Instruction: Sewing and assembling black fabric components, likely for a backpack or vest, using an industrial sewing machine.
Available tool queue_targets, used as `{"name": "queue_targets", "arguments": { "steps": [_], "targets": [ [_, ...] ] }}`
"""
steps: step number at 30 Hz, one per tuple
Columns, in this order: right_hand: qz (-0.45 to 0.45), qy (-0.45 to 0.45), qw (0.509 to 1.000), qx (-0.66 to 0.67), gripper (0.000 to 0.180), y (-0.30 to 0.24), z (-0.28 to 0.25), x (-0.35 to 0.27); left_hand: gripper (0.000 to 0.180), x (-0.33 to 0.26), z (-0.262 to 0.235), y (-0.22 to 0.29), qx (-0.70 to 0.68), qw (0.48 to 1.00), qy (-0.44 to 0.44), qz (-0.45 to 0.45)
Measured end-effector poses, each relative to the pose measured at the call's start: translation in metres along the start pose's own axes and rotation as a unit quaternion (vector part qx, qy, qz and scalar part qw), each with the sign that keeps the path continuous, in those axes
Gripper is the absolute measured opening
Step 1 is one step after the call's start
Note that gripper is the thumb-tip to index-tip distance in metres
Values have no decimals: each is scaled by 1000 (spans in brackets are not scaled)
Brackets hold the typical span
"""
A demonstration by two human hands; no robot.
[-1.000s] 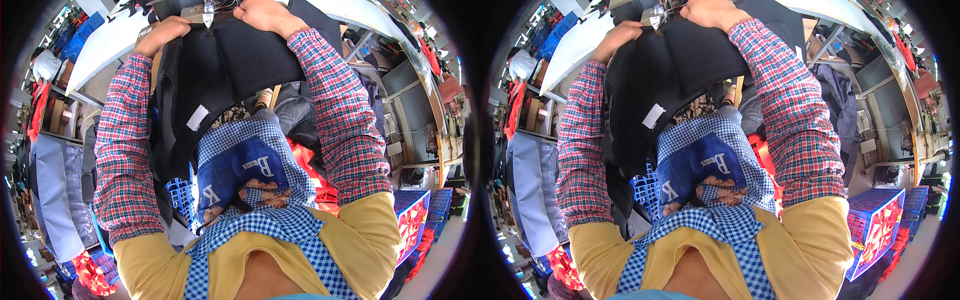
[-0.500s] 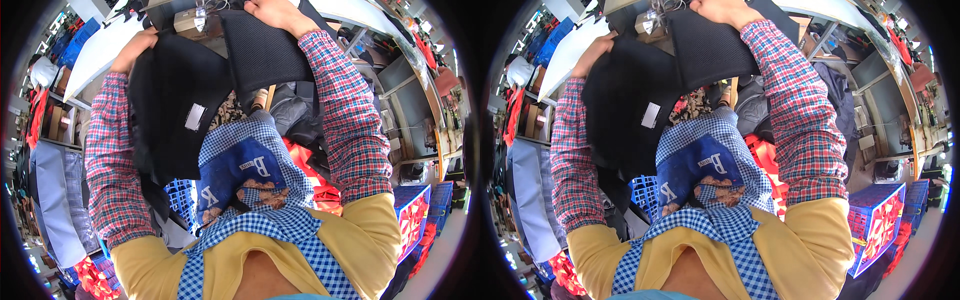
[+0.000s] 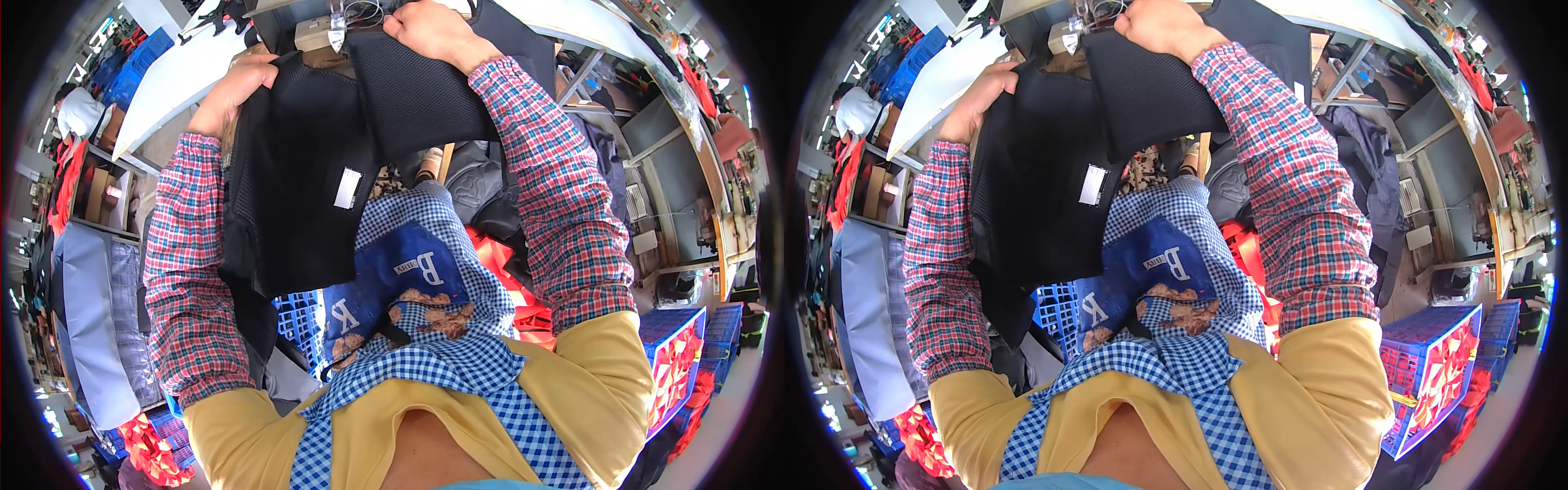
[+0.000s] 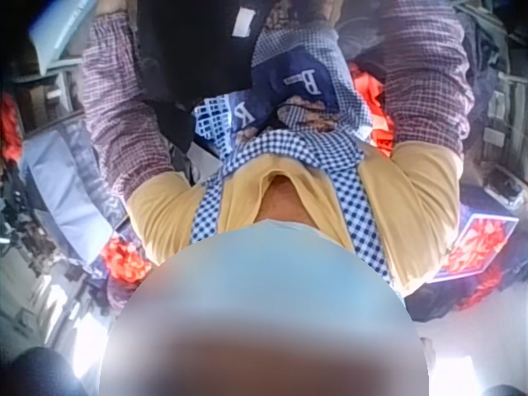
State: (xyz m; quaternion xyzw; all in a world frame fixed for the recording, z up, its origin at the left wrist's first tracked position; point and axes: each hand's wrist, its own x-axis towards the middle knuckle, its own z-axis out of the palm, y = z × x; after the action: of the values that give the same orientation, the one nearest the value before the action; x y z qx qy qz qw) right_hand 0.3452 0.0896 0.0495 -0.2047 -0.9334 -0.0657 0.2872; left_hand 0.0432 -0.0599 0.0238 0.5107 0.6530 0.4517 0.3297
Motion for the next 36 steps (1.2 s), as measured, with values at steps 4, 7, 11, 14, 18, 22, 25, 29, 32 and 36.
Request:
{"name": "queue_targets", "arguments": {
  "steps": [4,7,11,14,18,22,25,29,32,36],
  "targets": [
    [19,-6,1000,11,41,-6,-5,-2,39,0,2,-2,-3,1000,-10,-13],
    [6,-21,1000,9,41,-10,-8,-5,39,-5,9,6,-9,1000,-1,-15],
    [25,-39,997,-62,37,-5,-19,-17,37,-14,18,22,43,999,-28,16],
    [31,-69,995,-67,38,26,-42,-45,35,-17,26,31,119,991,-31,62],
    [125,-48,984,-121,35,99,-87,-109,31,-10,36,29,119,992,-40,8],
    [300,-29,928,-221,32,158,-132,-175,34,-2,42,23,116,987,-6,115],
    [322,19,926,-196,25,150,-146,-210,41,-7,46,33,124,991,-23,52],
    [267,39,947,175,37,66,-122,-210,51,-49,73,61,164,984,4,-74],
    [112,16,954,277,69,-21,-87,-180,43,-96,105,82,129,989,-69,5],
    [94,-97,851,508,46,-106,-47,-146,32,-146,126,102,100,968,-178,148]
  ]
}}
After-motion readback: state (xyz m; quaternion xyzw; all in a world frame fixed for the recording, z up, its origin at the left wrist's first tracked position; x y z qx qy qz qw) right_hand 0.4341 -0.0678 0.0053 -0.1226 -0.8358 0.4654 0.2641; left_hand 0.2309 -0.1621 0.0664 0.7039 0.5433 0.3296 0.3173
